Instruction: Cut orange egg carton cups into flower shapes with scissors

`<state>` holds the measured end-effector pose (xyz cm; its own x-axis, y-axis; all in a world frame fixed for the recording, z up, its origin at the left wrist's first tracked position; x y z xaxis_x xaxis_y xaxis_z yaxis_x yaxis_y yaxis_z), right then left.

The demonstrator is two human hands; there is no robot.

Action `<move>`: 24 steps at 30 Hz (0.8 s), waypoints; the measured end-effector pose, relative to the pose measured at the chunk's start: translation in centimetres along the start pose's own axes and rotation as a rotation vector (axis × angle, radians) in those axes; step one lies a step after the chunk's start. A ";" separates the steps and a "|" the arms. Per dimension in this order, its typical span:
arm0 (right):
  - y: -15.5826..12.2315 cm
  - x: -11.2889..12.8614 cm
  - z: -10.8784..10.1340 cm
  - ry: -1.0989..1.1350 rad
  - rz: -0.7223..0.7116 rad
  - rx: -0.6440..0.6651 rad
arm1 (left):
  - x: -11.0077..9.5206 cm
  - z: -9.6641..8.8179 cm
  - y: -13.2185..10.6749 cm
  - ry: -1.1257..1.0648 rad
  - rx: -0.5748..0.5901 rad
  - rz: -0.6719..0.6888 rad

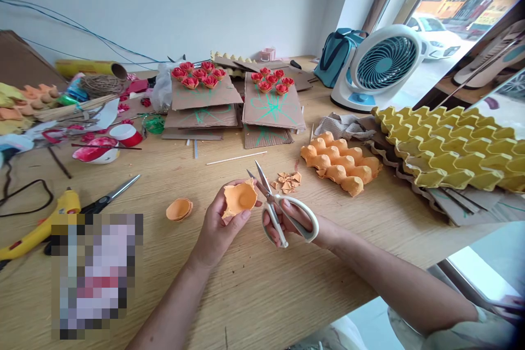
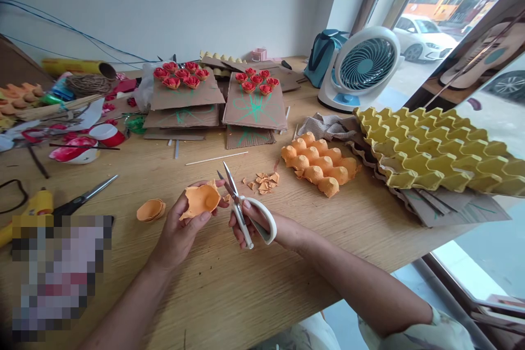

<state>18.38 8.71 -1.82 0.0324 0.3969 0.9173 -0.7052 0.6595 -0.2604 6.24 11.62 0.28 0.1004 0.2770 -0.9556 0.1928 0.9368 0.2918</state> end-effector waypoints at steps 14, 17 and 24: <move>-1.4 2.3 -3.3 -1.007 -0.028 -0.509 | 0.4 -1.1 0.8 0.057 -0.097 0.007; -1.4 2.6 -3.0 -1.098 -0.078 -0.540 | 0.3 -0.7 0.8 0.112 -0.042 0.024; -1.6 2.9 -2.6 -1.244 -0.140 -0.579 | -0.5 -0.2 0.8 0.367 0.032 0.096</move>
Point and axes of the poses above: each hand's wrist, its own y-axis towards the middle knuckle, its own z-axis out of the palm, x = y × z, the point moved 10 cm from there along y, towards the middle knuckle, and after that the axes turned 10 degrees about z, right-handed, at the moved point
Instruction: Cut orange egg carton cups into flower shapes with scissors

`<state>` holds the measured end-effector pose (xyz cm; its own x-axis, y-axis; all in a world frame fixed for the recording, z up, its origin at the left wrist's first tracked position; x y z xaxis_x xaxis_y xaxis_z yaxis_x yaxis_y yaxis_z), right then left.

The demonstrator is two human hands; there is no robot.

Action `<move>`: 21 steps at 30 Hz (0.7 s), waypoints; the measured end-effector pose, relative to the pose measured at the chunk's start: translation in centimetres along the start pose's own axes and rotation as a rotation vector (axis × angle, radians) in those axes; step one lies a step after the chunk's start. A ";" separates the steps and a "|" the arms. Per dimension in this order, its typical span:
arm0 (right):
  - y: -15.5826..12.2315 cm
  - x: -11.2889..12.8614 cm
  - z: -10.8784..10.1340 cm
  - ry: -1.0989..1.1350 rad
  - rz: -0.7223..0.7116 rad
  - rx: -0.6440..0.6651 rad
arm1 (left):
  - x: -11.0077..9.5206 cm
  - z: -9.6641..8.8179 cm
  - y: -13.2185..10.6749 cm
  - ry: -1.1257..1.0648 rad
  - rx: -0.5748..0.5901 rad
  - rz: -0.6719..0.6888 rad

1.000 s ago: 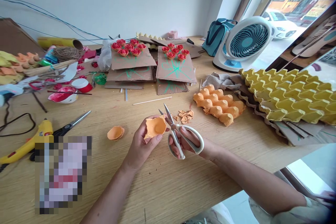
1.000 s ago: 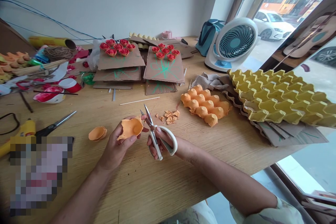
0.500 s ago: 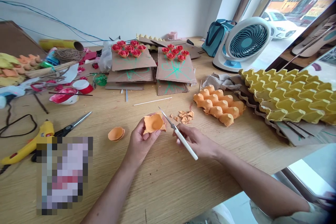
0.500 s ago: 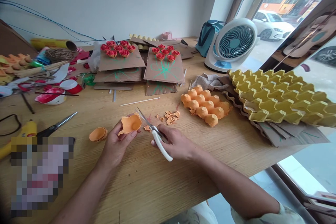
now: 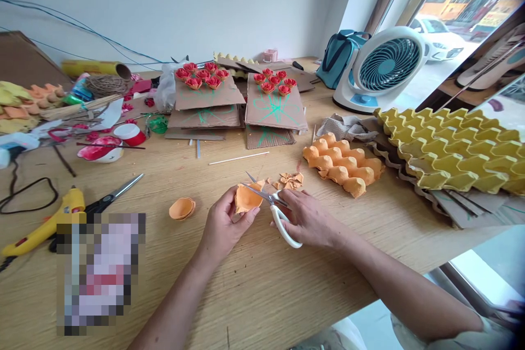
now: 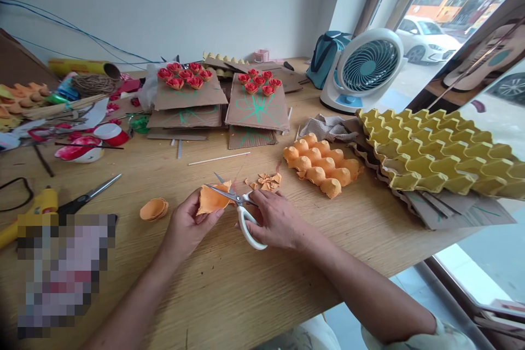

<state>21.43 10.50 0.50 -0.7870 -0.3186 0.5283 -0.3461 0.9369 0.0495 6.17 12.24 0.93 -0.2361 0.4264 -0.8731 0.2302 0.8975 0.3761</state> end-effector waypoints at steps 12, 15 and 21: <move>-0.1 0.3 0.0 0.068 -0.022 0.011 | -1.2 0.2 -0.1 0.027 0.031 0.015; -0.1 0.4 -0.2 0.101 -0.004 0.017 | -1.2 0.2 0.0 -0.023 0.029 -0.012; -0.1 0.3 -0.4 0.112 0.021 0.018 | -0.9 0.3 -0.1 -0.095 0.033 -0.046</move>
Point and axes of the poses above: each hand's wrist, its own y-axis towards the middle knuckle, its own z-axis out of the palm, x = y × z, the point moved 10 cm from there along y, towards the middle knuckle, and after that the axes turned 10 degrees about z, right-handed, at the moved point
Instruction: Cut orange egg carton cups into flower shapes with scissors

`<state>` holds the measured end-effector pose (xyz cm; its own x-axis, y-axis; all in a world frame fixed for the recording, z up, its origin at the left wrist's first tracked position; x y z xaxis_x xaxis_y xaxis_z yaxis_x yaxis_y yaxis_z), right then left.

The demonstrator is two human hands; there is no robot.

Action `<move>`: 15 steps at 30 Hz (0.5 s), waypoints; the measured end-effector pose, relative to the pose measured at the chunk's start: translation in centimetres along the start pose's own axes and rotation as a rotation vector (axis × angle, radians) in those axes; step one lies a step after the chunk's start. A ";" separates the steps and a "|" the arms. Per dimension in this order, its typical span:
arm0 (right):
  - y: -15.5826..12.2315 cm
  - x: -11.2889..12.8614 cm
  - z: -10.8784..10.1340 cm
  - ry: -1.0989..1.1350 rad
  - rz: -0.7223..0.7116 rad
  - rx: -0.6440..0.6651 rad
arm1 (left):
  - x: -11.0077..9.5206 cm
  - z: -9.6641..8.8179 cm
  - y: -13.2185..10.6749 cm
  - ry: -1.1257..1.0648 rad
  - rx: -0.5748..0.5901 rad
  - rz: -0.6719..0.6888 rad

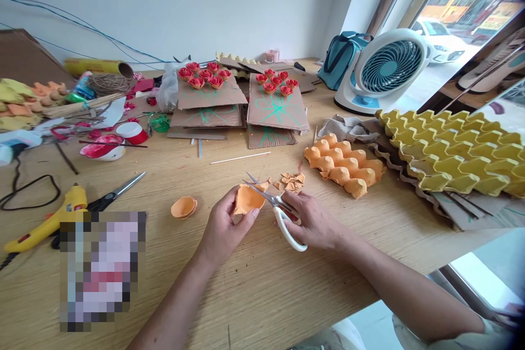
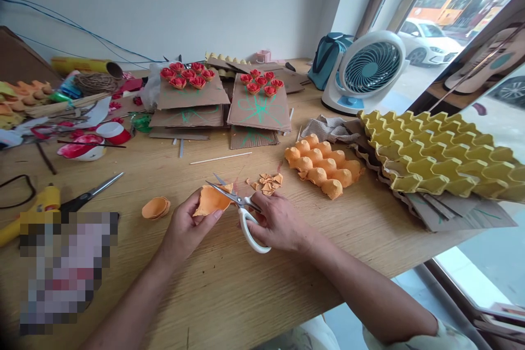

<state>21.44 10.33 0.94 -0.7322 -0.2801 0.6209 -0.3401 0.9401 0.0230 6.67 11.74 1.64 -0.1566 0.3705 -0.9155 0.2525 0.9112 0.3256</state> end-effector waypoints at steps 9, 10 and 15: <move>-0.2 -0.6 0.2 0.003 0.059 -0.010 | 0.0 0.3 -0.2 -0.077 0.005 -0.035; -0.2 -0.7 0.3 0.001 0.061 -0.010 | -0.1 0.4 -0.2 -0.081 0.010 -0.024; 0.0 -0.4 0.4 -0.052 0.041 -0.022 | -0.2 0.8 -0.3 0.075 0.061 0.044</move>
Point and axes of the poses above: each hand's wrist, its own y-axis towards the middle knuckle, its own z-axis out of the palm, x = y × z, the point moved 10 cm from there along y, towards the middle knuckle, and after that the axes turned 10 degrees about z, right-handed, at the moved point
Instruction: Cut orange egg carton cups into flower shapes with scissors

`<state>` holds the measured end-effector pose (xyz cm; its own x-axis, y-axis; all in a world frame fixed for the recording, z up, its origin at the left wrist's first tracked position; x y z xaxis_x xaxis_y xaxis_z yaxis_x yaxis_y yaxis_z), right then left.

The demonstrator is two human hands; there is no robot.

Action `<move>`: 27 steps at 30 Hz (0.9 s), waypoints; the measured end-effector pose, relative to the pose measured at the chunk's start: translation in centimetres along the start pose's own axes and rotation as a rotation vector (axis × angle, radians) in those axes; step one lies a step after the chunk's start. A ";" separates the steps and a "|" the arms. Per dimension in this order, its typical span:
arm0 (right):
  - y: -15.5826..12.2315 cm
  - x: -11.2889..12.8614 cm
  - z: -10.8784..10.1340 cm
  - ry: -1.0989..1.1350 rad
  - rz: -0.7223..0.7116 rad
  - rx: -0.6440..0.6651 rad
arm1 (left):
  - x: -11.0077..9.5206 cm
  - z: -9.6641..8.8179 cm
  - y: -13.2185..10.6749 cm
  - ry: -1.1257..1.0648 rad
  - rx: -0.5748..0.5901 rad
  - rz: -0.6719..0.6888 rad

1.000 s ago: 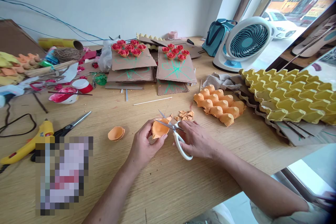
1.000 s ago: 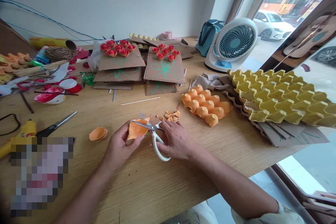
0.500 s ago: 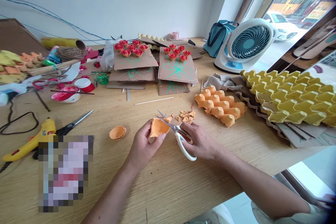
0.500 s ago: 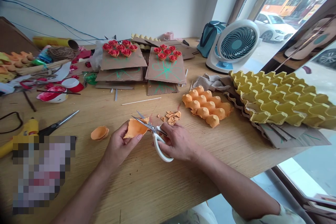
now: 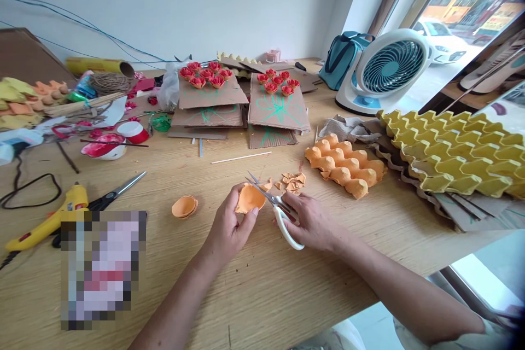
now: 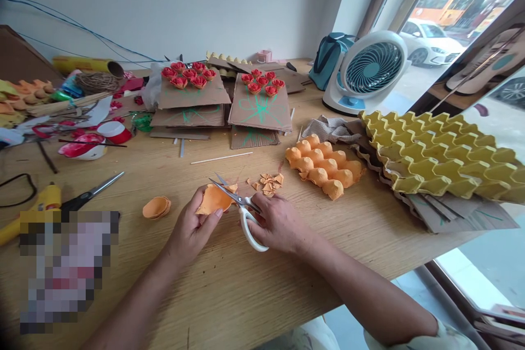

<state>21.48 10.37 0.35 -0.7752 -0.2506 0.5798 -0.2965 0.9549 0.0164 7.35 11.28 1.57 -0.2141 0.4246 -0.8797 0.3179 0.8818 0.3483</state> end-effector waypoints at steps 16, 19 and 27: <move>-0.2 0.2 0.3 0.087 0.001 0.023 | 0.3 1.1 -0.4 -0.236 0.028 -0.135; -0.3 0.2 0.5 0.090 0.008 0.021 | 0.3 1.3 -0.3 -0.271 0.023 -0.122; -0.5 0.0 1.3 0.200 0.046 0.106 | 1.4 0.7 0.0 -0.209 -0.040 -0.105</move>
<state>20.89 9.72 -0.73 -0.6668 -0.1605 0.7277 -0.3286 0.9398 -0.0938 7.67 11.76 0.14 -0.0471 0.2824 -0.9581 0.2661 0.9281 0.2605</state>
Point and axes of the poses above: each hand's wrist, its own y-axis towards the middle knuckle, its own z-axis out of the palm, x = y × z, the point moved 10 cm from there along y, towards the middle knuckle, and after that the axes turned 10 degrees about z, right-handed, at the moved point
